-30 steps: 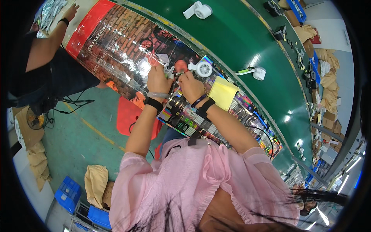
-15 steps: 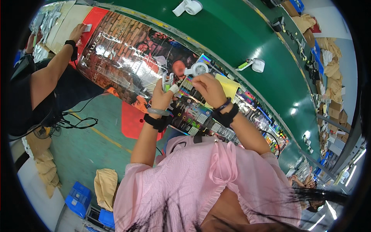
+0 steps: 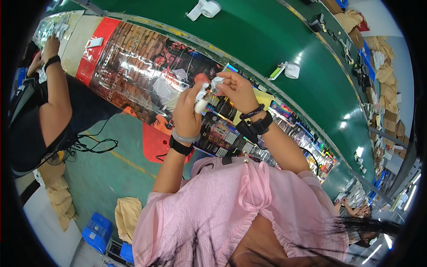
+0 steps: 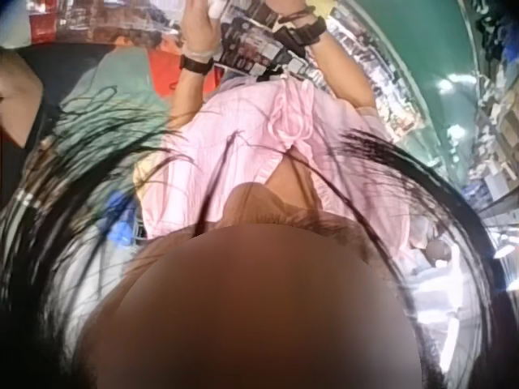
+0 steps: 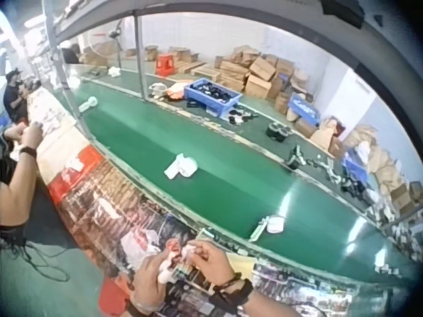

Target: Manual assembly and sorting of small plastic and electronic components at a factory workbench.

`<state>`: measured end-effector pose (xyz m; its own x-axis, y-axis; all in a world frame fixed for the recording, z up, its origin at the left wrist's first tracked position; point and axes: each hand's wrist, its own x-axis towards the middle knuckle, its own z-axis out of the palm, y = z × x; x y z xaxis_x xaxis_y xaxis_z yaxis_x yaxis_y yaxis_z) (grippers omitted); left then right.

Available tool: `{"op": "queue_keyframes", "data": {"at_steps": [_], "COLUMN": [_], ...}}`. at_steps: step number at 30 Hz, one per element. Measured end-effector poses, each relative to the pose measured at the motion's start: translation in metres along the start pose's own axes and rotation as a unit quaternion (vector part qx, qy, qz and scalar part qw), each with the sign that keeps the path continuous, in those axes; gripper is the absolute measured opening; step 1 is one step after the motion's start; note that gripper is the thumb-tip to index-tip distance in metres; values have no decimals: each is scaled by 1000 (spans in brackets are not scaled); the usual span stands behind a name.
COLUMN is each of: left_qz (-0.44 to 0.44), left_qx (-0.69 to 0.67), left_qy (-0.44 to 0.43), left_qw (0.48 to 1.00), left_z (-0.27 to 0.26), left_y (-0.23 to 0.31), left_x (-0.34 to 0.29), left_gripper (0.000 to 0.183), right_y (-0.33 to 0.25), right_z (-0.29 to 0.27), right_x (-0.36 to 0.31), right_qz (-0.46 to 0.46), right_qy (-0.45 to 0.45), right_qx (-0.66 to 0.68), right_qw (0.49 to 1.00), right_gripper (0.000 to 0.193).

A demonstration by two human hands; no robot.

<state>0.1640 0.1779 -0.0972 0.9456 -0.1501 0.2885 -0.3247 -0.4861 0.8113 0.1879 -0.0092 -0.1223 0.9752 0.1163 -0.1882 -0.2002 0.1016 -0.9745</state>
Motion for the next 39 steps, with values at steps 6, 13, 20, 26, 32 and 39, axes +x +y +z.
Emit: {"op": "queue_keyframes", "data": {"at_steps": [6, 13, 20, 26, 32, 39], "left_qz": [-65, -251, -289, -268, -251, -251], "left_qx": [-273, -481, -518, -518, -507, -485], "left_qy": [-48, -134, -207, -218, -215, -226], "left_qw": [959, 829, 778, 783, 796, 807], "left_z": [12, 16, 34, 35, 31, 30], "left_y": [43, 77, 102, 114, 114, 118], "left_x": [-6, -28, -45, -46, -55, -58], "left_gripper": [37, 33, 38, 39, 44, 46], "right_y": [-25, -84, -102, -89, -94, -96], "right_z": [-29, -40, -19, -17, -7, -3], "right_x": [-48, -126, -155, -156, -158, -157], "right_qz": [6, 36, 21, -69, -33, -12], "right_qy": [23, 108, 118, 171, 151, 179], "right_qx": [10, 44, 90, -4, -101, -144], "right_qw": [1000, 993, 989, 983, 983, 973], "right_gripper": [16, 14, 9, 8, 8, 6]}}
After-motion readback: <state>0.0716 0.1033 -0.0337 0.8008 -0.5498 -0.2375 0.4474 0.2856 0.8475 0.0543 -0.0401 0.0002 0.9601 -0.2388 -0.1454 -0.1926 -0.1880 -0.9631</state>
